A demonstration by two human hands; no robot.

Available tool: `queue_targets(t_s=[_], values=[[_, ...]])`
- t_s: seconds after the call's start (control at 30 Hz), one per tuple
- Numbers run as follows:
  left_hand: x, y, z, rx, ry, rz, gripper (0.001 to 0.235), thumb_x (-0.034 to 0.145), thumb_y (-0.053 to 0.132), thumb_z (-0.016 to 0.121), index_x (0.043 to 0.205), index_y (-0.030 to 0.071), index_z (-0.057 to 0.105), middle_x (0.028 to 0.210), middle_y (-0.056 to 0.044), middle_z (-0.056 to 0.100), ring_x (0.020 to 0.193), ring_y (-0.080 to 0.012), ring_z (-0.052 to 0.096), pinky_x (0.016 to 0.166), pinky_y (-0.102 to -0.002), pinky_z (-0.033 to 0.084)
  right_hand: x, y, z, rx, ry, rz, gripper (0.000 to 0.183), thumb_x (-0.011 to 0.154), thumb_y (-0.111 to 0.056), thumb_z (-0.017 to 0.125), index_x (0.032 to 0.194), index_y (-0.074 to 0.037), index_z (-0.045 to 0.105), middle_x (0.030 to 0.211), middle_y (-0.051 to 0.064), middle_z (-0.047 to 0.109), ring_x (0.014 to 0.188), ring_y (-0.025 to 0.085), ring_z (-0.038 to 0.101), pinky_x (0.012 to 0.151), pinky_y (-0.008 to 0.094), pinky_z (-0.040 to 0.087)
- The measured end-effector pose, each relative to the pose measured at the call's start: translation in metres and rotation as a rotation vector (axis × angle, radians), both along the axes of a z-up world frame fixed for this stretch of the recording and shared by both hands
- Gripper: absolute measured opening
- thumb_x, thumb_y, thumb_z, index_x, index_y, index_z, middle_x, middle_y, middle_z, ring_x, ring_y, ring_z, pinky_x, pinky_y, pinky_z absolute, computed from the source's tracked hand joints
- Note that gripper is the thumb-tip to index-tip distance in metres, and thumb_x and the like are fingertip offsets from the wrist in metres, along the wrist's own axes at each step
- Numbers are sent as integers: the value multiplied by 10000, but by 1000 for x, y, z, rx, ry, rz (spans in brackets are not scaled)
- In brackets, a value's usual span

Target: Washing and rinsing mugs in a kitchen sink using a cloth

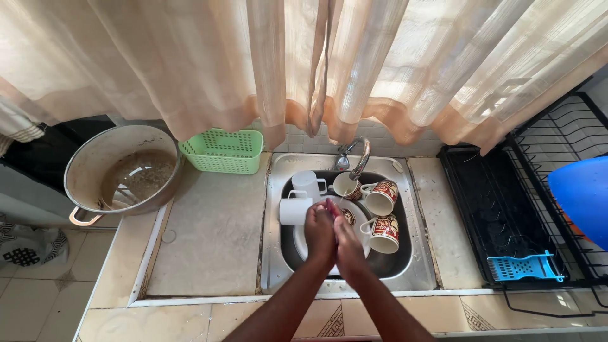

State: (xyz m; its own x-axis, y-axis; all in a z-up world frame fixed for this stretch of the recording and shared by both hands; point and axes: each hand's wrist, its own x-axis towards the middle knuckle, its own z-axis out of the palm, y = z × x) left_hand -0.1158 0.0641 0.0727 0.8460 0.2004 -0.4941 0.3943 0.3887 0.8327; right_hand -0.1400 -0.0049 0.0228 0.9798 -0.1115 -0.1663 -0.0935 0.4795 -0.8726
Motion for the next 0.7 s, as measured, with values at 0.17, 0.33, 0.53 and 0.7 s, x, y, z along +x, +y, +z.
queue_targets(t_s=[0.17, 0.33, 0.53, 0.7], values=[[36, -5, -34, -282, 17, 221, 101, 893, 157, 485, 876, 126, 579, 856, -75, 616, 738, -195, 565, 660, -326, 491, -3, 0, 19, 366, 242, -137, 506, 1061, -231, 420, 1430, 101, 523, 1365, 285, 613, 1235, 312, 595, 1084, 392, 473], [56, 3, -71, -474, -64, 379, 144, 878, 101, 558, 985, 27, 621, 909, -122, 615, 883, -285, 670, 811, -336, 572, 32, -46, 29, 589, 281, -39, 526, 1039, -282, 412, 1451, 40, 467, 1480, 266, 526, 1361, 374, 502, 1179, 491, 391], [47, 28, -61, -519, -148, 354, 275, 908, 171, 613, 1130, 50, 504, 1104, -146, 483, 1140, -367, 600, 1105, -498, 464, 92, -85, -23, 638, 325, -2, 330, 1002, -161, 582, 1291, -3, 576, 1313, 193, 657, 1221, 380, 631, 1146, 595, 463], [63, 30, -61, -452, -153, 341, 257, 903, 158, 636, 1125, 64, 548, 1096, -139, 517, 1029, -308, 635, 1055, -473, 510, 130, -79, -33, 464, 315, 0, 304, 1008, 5, 524, 1310, 43, 535, 1262, 253, 638, 1162, 385, 647, 1083, 591, 521]])
